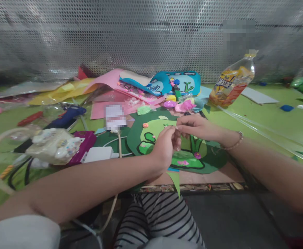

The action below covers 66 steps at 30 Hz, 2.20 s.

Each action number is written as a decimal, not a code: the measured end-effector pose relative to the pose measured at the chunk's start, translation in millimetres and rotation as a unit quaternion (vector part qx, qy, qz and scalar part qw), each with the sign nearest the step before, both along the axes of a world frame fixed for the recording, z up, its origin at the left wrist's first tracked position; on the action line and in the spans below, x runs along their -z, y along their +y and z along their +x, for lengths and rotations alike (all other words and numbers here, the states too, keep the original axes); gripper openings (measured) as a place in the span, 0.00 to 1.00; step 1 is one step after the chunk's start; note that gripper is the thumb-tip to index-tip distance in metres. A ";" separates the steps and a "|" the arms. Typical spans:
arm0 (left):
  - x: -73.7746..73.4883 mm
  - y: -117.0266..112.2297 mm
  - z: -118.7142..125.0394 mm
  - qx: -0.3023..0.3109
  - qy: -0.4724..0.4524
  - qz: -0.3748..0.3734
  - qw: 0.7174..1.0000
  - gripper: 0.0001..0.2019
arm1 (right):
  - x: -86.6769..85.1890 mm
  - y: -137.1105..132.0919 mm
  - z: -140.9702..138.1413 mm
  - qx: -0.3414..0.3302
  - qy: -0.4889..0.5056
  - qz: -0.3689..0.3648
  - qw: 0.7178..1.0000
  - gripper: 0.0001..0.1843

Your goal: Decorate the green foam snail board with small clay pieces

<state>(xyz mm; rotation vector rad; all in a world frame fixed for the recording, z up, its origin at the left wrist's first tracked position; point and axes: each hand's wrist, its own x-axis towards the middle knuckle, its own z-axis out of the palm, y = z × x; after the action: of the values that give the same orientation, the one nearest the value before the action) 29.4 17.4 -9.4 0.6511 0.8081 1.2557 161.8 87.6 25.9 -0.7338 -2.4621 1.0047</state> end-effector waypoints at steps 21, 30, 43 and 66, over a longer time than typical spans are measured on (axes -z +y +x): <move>-3.1 0.0 0.2 0.003 0.015 -0.019 1.000 0.13 | -0.8 0.2 0.5 -0.003 -0.020 -0.004 1.000 0.17; -6.5 1.4 1.7 0.013 0.017 -0.023 1.000 0.16 | -2.5 -2.1 0.1 -0.004 -0.031 -0.009 0.999 0.17; -8.2 0.9 1.8 0.004 0.015 -0.029 0.999 0.16 | -2.6 -2.4 -0.1 -0.008 -0.031 -0.018 0.999 0.17; -7.2 2.2 1.9 0.006 0.010 -0.022 1.000 0.17 | -4.5 -5.0 -1.6 -0.007 -0.037 -0.001 0.999 0.16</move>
<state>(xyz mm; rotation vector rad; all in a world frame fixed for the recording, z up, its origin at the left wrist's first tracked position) 31.3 19.7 -2.2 0.6330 0.8447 1.2197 160.2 82.7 30.4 -0.7688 -2.5329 1.0011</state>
